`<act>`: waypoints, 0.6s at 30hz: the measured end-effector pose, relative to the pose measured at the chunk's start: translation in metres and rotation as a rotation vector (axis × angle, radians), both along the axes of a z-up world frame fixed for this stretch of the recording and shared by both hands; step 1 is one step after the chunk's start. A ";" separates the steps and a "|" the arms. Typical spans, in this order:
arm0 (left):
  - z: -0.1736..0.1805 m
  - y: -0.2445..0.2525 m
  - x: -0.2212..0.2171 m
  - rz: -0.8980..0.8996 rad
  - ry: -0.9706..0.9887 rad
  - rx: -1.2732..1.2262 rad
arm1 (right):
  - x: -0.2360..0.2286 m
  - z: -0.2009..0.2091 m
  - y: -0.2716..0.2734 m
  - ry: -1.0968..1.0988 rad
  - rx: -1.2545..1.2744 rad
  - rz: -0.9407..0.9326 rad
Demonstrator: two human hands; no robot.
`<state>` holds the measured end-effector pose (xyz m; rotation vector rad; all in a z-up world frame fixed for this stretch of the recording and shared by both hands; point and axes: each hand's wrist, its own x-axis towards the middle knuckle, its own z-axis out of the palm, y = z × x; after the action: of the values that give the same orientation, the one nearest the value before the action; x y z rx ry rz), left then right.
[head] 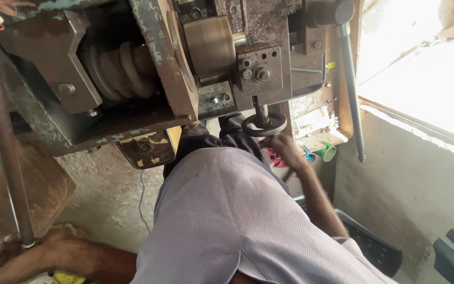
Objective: The person operates a manual metal press machine in a workshop. They insert small cylindrical metal pieces into the press, activate the machine using a lever, and remove the processed pieces, repeating the cycle multiple times.
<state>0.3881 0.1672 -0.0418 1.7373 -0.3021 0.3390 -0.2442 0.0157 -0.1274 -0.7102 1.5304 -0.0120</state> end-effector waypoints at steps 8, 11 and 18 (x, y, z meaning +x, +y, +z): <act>0.004 -0.008 -0.009 0.016 0.029 -0.024 | 0.024 -0.076 -0.002 0.044 -0.583 0.131; 0.009 -0.010 -0.009 0.020 0.032 -0.027 | 0.048 -0.044 0.013 -0.045 -0.520 0.151; 0.028 -0.037 -0.033 0.030 0.046 -0.001 | 0.060 0.013 0.007 0.130 -0.323 -0.680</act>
<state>0.3550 0.1307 -0.0137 1.7480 -0.2426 0.3201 -0.1840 0.0224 -0.1140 -0.4122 1.8544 -0.7477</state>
